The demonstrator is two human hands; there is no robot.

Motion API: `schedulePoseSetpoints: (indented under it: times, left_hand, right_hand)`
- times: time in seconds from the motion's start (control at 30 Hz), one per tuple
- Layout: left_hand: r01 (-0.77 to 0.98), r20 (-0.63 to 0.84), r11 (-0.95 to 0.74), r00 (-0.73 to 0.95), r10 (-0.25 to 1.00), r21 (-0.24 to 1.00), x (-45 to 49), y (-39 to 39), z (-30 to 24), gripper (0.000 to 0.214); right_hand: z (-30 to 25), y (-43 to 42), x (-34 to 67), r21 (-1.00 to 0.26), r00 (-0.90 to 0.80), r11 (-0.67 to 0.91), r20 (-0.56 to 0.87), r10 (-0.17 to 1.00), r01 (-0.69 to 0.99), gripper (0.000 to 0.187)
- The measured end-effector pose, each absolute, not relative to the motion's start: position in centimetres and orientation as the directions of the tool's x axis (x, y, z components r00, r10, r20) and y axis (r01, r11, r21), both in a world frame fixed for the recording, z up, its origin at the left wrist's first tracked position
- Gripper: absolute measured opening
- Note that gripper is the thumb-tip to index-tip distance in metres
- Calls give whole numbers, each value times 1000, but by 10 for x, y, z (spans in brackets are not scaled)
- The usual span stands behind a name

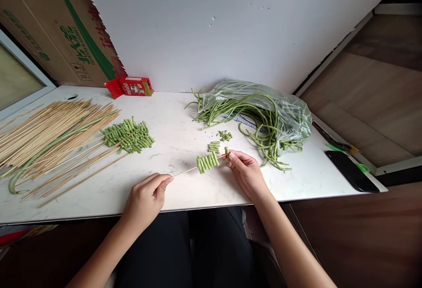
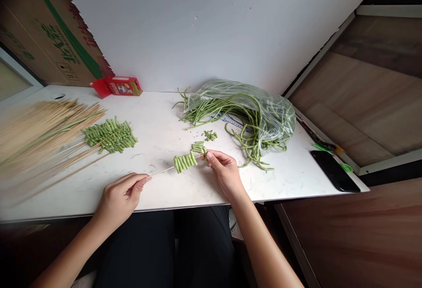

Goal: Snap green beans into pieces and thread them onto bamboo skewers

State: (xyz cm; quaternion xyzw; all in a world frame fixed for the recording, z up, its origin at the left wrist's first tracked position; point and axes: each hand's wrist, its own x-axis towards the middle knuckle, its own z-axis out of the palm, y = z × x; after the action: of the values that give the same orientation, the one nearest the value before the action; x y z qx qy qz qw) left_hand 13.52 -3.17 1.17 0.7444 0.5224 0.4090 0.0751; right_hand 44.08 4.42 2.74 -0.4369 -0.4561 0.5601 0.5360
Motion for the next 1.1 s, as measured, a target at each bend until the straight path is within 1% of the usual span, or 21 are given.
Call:
schedulePoseSetpoints:
  times: [0.2,0.47,0.77,1.1]
  left_hand:
    - [715,543,-451,120,831,534,136,-32,14,16]
    - [723,518,-427,113,848,542,135,-32,12,20]
    - [714,535,-443,114,837,541,135,-32,11,19]
    - [714,547,-451,114,829,535,136,-31,12,18]
  right_hand:
    - [26,45,442,-979,-43,-10,-1,999,-206,24]
    - [30,44,442,-972,-8,-50,-50,999,-229,23]
    - [28,44,441,-970,-7,-40,-39,999,-238,21]
    - [25,45,441,-981,-43,-10,-1,999,-191,17]
